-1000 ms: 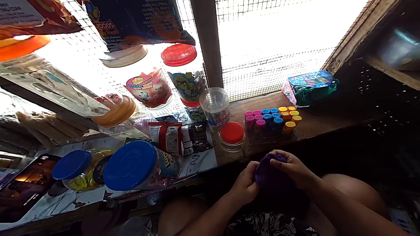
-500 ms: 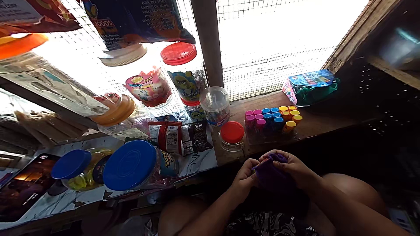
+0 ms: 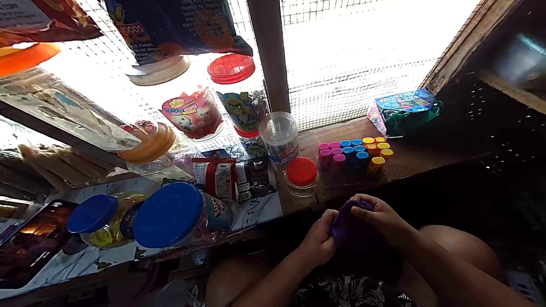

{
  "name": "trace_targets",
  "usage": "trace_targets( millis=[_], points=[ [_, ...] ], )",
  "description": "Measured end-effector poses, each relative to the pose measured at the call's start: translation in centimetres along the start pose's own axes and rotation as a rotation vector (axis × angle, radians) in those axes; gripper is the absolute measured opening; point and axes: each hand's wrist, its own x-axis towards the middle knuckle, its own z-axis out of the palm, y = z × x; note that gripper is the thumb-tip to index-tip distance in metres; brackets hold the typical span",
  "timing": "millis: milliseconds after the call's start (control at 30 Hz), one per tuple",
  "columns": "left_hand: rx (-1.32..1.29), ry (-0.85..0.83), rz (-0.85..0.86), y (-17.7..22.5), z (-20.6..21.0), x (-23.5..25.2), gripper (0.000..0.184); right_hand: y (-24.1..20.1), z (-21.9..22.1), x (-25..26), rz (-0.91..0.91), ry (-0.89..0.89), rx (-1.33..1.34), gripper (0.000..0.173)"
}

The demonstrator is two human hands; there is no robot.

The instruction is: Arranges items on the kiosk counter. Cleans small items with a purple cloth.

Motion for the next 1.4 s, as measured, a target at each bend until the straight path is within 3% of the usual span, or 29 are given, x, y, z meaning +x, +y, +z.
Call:
trace_targets(
  millis=[133,300,533,767,1100,1400],
  points=[
    [-0.074,0.001,0.024,0.0,0.1,0.2,0.030,-0.2,0.1,0.0,0.000,0.014,-0.003,0.006],
    [-0.373,0.019,-0.105,0.2,0.1,0.1,0.026,0.0,0.2,-0.1,0.012,0.010,0.099,0.006],
    [-0.490,0.031,-0.151,0.7,0.0,0.1,0.024,-0.2,-0.4,-0.1,0.003,-0.134,0.126,0.026],
    [-0.292,0.032,-0.075,0.2,0.1,0.0,0.026,0.4,-0.8,0.2,-0.043,-0.193,0.057,0.024],
    [-0.013,0.014,0.004,0.2,-0.1,0.2,0.028,-0.2,0.2,0.1,0.034,0.012,0.040,0.004],
    [-0.490,0.012,-0.197,0.7,-0.2,0.0,0.021,-0.3,0.0,-0.1,0.081,-0.034,0.183,0.009]
  ],
)
